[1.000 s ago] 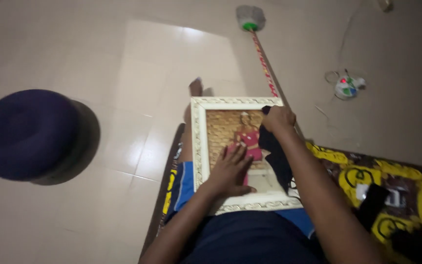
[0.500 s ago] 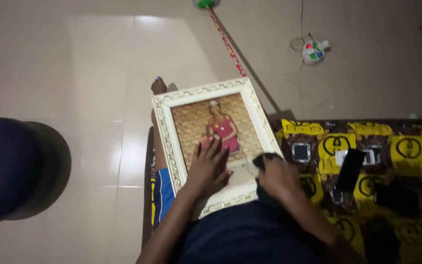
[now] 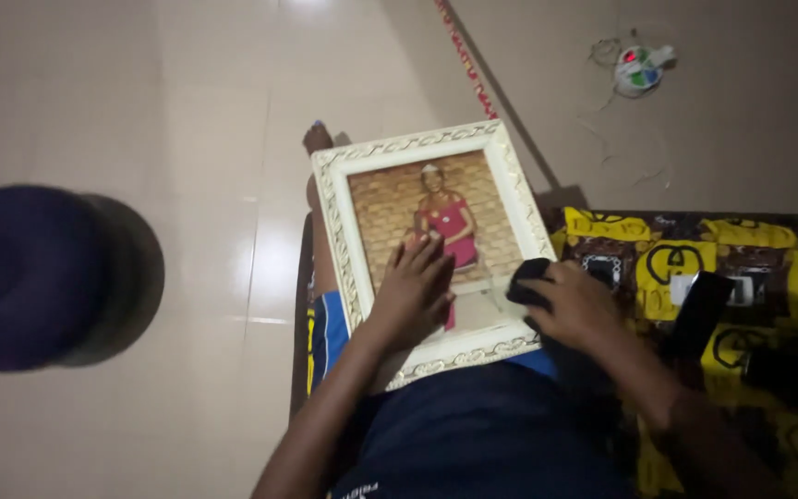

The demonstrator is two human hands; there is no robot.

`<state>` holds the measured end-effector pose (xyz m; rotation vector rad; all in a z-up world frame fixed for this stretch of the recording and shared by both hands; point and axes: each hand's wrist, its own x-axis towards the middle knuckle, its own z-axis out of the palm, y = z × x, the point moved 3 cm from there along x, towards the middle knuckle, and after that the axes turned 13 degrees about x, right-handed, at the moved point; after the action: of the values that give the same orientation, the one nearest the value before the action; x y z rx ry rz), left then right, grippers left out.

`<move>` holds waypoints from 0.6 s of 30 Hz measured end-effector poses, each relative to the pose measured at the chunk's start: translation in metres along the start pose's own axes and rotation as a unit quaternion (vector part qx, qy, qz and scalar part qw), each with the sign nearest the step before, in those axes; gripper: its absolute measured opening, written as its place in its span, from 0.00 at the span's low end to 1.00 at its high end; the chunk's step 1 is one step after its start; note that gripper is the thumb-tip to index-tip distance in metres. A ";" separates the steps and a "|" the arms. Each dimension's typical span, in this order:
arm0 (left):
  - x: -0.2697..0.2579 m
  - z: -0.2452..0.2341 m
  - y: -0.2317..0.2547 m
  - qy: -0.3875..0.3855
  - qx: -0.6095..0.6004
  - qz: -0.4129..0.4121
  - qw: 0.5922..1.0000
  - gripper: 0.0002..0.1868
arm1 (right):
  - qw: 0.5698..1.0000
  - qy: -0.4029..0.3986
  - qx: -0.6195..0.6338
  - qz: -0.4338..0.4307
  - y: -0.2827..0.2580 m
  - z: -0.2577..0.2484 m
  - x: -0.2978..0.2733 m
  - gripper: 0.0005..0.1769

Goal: Cleaning a picture frame using a black cloth.

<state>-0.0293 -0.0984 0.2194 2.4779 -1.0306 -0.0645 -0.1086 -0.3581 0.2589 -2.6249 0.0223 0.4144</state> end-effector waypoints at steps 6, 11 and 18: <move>0.038 0.023 -0.030 -0.109 -0.024 0.057 0.992 0.29 | 0.983 -0.061 0.087 -0.151 -0.021 0.015 -0.029 0.26; 0.073 0.014 -0.016 -0.308 0.173 0.040 0.935 0.19 | 0.945 -0.087 0.128 -0.288 -0.085 0.052 -0.009 0.31; 0.126 0.080 -0.045 -0.196 0.156 0.058 0.966 0.14 | 0.908 -0.205 0.015 -0.364 -0.139 0.143 0.026 0.10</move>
<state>0.0745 -0.1880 0.1444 2.7468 -1.4427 -0.3992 -0.1125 -0.1678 0.1950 -2.2407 -1.0366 0.6583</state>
